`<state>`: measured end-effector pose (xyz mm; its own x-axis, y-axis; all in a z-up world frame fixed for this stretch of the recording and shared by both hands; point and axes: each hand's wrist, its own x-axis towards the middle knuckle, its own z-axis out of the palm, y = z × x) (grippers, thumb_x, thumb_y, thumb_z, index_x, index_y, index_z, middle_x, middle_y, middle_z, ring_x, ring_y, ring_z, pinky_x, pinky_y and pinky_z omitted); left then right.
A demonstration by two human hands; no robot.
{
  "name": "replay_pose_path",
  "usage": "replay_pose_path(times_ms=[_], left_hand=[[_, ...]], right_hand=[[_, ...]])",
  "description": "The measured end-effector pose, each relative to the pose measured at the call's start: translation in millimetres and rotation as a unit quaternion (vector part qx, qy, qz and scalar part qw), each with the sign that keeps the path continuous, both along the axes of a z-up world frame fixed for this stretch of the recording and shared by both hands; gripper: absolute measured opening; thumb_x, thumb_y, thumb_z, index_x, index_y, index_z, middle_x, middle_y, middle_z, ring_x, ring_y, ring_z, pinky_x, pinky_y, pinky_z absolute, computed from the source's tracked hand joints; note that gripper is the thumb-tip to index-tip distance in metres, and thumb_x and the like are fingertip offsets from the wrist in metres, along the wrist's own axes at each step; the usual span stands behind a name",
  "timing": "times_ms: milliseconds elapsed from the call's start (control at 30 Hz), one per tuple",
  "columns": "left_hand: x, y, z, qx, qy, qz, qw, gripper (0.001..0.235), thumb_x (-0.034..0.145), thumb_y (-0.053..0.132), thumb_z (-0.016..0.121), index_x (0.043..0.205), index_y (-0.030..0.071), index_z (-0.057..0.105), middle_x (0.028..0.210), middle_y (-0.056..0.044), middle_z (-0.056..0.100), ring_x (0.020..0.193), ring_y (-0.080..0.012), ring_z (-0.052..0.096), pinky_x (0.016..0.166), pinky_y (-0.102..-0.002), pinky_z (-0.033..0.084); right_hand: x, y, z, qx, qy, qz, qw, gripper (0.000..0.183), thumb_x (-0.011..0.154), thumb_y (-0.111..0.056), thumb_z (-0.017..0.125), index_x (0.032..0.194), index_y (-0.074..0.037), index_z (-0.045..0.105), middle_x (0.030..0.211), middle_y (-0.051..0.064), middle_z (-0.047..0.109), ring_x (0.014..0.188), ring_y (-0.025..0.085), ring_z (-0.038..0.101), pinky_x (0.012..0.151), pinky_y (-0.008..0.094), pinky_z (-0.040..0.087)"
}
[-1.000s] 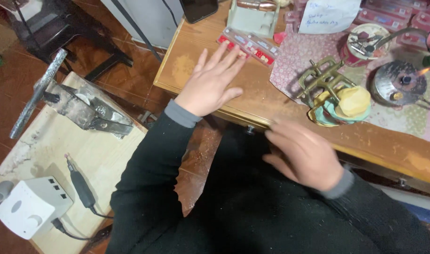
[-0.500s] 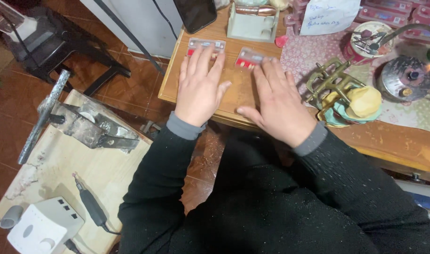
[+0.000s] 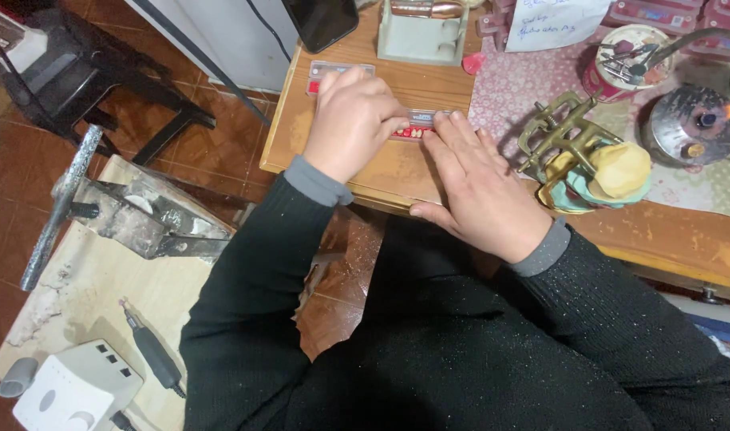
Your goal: A dental technician is fitting and adjusting artificial teeth on a wax denture base using a dental cast and a wax carver tool.
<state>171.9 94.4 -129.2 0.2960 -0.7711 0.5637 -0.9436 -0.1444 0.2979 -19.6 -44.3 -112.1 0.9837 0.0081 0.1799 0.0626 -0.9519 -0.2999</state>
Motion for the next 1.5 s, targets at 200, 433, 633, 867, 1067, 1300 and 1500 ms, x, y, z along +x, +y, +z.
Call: replay_pose_path(times_ms=[200,433,633,867,1067,1300,1500], left_hand=[[-2.7,2.4,-3.8,-0.01,-0.048,0.006,0.999,0.004,0.089,0.02,0.079,0.092,0.018,0.08,0.09,0.003,0.067,0.099,-0.0213,0.058,0.092,-0.041,0.038],[-18.5,24.5,2.1,-0.028,-0.07,-0.023,0.997,0.016,0.09,0.018,0.08,0.105,0.017,0.079,0.098,0.004,0.064,0.102,-0.0199,0.057,0.095,-0.04,0.037],[-5.8,11.5,3.4,0.078,0.042,-0.022,0.996,0.016,0.084,0.024,0.084,0.095,0.016,0.076,0.095,0.0,0.063,0.103,-0.024,0.056,0.092,-0.043,0.033],[12.0,-5.7,16.5,0.191,0.088,-0.06,0.976,0.02,0.08,0.028,0.083,0.09,0.015,0.071,0.092,-0.001,0.064,0.101,-0.026,0.058,0.091,-0.045,0.032],[10.7,-5.2,22.6,0.176,0.083,-0.079,0.978,0.02,0.085,0.025,0.081,0.091,0.012,0.067,0.094,-0.003,0.063,0.1,-0.0258,0.058,0.09,-0.043,0.033],[-57.8,16.5,41.0,-0.022,0.019,-0.035,0.999,0.019,0.092,0.021,0.081,0.1,0.011,0.067,0.101,-0.005,0.062,0.103,-0.0267,0.058,0.094,-0.043,0.035],[-133.0,37.9,46.8,-0.087,-0.022,-0.038,0.995,0.02,0.086,0.017,0.084,0.099,0.012,0.069,0.094,-0.001,0.067,0.091,-0.0222,0.062,0.089,-0.041,0.036]], right_hand=[[-0.2,-1.2,-0.4,0.003,-0.006,0.001,1.0,0.091,0.087,-0.053,0.07,0.148,0.007,0.04,0.157,0.031,0.035,0.148,0.046,0.03,0.117,0.06,0.028],[-0.3,-3.0,-1.2,0.001,-0.008,-0.001,1.0,0.091,0.087,-0.054,0.07,0.147,0.007,0.041,0.156,0.031,0.036,0.147,0.048,0.032,0.115,0.061,0.03],[-1.1,-2.9,-3.7,0.006,-0.02,0.004,1.0,0.092,0.086,-0.055,0.071,0.147,0.008,0.042,0.155,0.032,0.037,0.146,0.049,0.033,0.114,0.062,0.031],[-3.8,-3.8,-7.5,-0.008,-0.026,0.005,1.0,0.094,0.087,-0.058,0.069,0.148,0.009,0.04,0.155,0.032,0.037,0.147,0.048,0.032,0.115,0.062,0.03],[3.5,-3.2,-4.2,0.004,-0.009,-0.011,1.0,0.098,0.087,-0.062,0.065,0.148,0.01,0.037,0.155,0.035,0.032,0.148,0.05,0.027,0.115,0.064,0.025],[-16.7,6.7,-9.1,0.112,-0.16,-0.03,0.98,0.063,0.102,-0.034,0.063,0.145,0.01,0.049,0.15,0.033,0.047,0.144,0.044,0.042,0.117,0.056,0.035],[-65.9,5.1,-28.9,0.597,0.016,-0.023,0.801,0.023,0.1,-0.015,0.066,0.113,0.002,0.074,0.101,0.008,0.076,0.091,0.014,0.069,0.084,0.029,0.056]])
